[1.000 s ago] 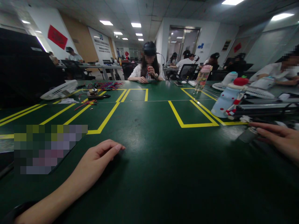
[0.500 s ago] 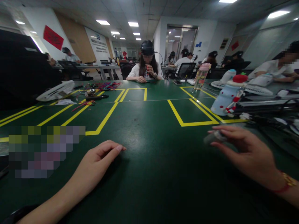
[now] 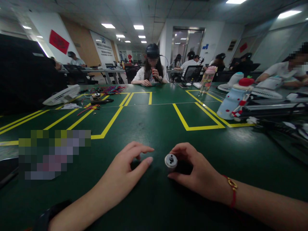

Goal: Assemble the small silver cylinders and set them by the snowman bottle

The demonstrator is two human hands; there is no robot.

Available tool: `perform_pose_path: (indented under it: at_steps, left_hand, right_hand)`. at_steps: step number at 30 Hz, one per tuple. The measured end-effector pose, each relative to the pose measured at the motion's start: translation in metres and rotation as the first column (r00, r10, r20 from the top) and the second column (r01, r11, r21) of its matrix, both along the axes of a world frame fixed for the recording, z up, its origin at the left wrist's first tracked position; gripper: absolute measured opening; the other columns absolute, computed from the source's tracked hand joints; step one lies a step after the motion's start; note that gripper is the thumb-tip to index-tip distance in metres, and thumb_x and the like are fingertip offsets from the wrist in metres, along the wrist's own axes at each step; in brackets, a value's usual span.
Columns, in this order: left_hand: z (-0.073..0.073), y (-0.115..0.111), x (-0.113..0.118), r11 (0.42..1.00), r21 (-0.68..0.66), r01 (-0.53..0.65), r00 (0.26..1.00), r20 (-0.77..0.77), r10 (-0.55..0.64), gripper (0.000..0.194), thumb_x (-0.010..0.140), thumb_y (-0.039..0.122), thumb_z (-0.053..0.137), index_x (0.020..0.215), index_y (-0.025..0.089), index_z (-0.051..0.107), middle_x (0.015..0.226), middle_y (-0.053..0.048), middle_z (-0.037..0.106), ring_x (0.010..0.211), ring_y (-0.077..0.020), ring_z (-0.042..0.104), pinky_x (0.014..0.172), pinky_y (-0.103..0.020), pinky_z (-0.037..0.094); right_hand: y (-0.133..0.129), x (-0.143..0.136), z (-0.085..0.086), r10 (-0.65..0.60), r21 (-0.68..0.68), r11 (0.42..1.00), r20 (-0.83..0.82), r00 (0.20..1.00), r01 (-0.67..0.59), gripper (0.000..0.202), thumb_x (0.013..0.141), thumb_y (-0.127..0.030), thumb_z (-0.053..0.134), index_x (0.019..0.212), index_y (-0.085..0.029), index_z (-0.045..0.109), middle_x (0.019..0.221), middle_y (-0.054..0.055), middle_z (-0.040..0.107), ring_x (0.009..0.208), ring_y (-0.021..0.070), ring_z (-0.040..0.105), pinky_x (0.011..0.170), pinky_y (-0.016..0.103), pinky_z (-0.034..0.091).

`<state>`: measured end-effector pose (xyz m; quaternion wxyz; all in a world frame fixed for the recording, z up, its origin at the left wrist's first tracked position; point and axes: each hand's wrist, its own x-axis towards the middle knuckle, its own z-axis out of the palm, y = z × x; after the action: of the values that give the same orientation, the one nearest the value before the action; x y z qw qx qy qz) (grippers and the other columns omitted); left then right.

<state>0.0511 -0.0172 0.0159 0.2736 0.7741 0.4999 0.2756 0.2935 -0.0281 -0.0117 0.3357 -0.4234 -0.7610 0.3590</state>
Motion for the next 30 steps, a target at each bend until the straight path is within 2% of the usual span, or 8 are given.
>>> perform_pose_path:
  at_steps: [5,11,14,17,20,24,27,30]
  left_hand:
    - [0.014,-0.002,0.041,0.99,0.036,0.133,0.985,0.104,-0.136,0.018,0.086,0.034,0.059,0.098,0.028,0.071,0.099,-0.004,0.061,0.095,-0.0217,0.057,0.084,-0.036,0.047]
    - [0.018,0.003,0.029,0.998,0.05,0.023,0.987,0.16,-0.031,0.014,0.085,0.038,0.062,0.086,0.03,0.073,0.091,0.0,0.058,0.087,-0.0185,0.057,0.079,-0.032,0.044]
    - [0.01,0.003,0.019,1.0,0.012,0.005,0.994,0.106,-0.006,0.013,0.082,0.039,0.065,0.085,0.031,0.074,0.09,0.0,0.056,0.087,-0.0188,0.056,0.079,-0.032,0.043]
    - [-0.007,0.004,0.018,0.996,-0.065,0.063,0.998,0.009,-0.062,0.012,0.08,0.037,0.067,0.081,0.029,0.076,0.086,-0.001,0.057,0.085,-0.0199,0.057,0.077,-0.032,0.044]
    - [-0.021,0.005,0.021,0.995,-0.042,0.095,0.993,-0.067,-0.097,0.012,0.08,0.038,0.068,0.08,0.03,0.077,0.084,-0.001,0.059,0.084,-0.0207,0.057,0.076,-0.033,0.043]
    - [-0.018,0.004,0.02,0.993,-0.064,0.102,0.993,-0.055,-0.105,0.016,0.079,0.039,0.069,0.09,0.03,0.076,0.088,-0.002,0.062,0.086,-0.0211,0.058,0.077,-0.033,0.044]
    - [-0.007,0.005,0.004,0.993,-0.117,0.026,0.999,-0.015,-0.028,0.03,0.08,0.044,0.066,0.106,0.031,0.072,0.095,-0.002,0.062,0.081,-0.0195,0.059,0.071,-0.03,0.045]
    - [0.0,0.009,-0.022,0.987,-0.126,-0.097,0.995,-0.032,0.093,0.036,0.084,0.052,0.057,0.11,0.029,0.069,0.1,-0.002,0.064,0.08,-0.0198,0.06,0.066,-0.029,0.044]
  right_hand:
    - [0.002,-0.002,0.0,-0.001,-0.001,1.0,0.019,1.0,0.001,0.046,0.071,-0.03,0.073,0.108,-0.023,0.049,0.1,0.002,0.063,0.087,0.013,0.063,0.075,0.03,0.053]
    - [0.003,-0.003,0.003,0.012,0.012,1.0,0.029,1.0,-0.012,0.049,0.07,-0.031,0.074,0.113,-0.024,0.051,0.105,0.002,0.063,0.09,0.013,0.062,0.077,0.028,0.052]
    - [0.003,-0.003,0.005,0.019,0.063,0.998,0.063,0.998,-0.023,0.046,0.071,-0.028,0.072,0.113,-0.024,0.054,0.105,0.002,0.063,0.091,0.0126,0.061,0.078,0.028,0.051]
    - [0.003,-0.002,0.003,0.025,0.074,0.997,0.055,0.998,-0.029,0.044,0.071,-0.03,0.072,0.112,-0.024,0.055,0.103,0.001,0.063,0.089,0.0121,0.061,0.079,0.028,0.051]
    - [0.002,-0.003,0.001,0.033,0.085,0.996,0.043,0.999,-0.037,0.052,0.07,-0.032,0.072,0.118,-0.024,0.052,0.106,0.003,0.063,0.091,0.0132,0.061,0.08,0.029,0.051]
    - [0.003,-0.001,0.004,0.04,0.099,0.994,0.074,0.996,-0.047,0.054,0.073,-0.028,0.07,0.124,-0.027,0.051,0.109,0.002,0.062,0.092,0.0125,0.061,0.08,0.027,0.052]
    - [0.011,0.026,0.011,-0.086,0.117,0.99,0.098,0.991,0.075,0.05,0.076,-0.034,0.068,0.122,-0.025,0.052,0.111,0.003,0.062,0.094,0.0135,0.062,0.083,0.029,0.053]
    - [0.024,0.087,0.015,-0.391,0.196,0.913,0.177,0.903,0.357,0.056,0.074,-0.043,0.067,0.123,-0.022,0.051,0.113,0.007,0.062,0.09,0.0172,0.063,0.081,0.034,0.053]
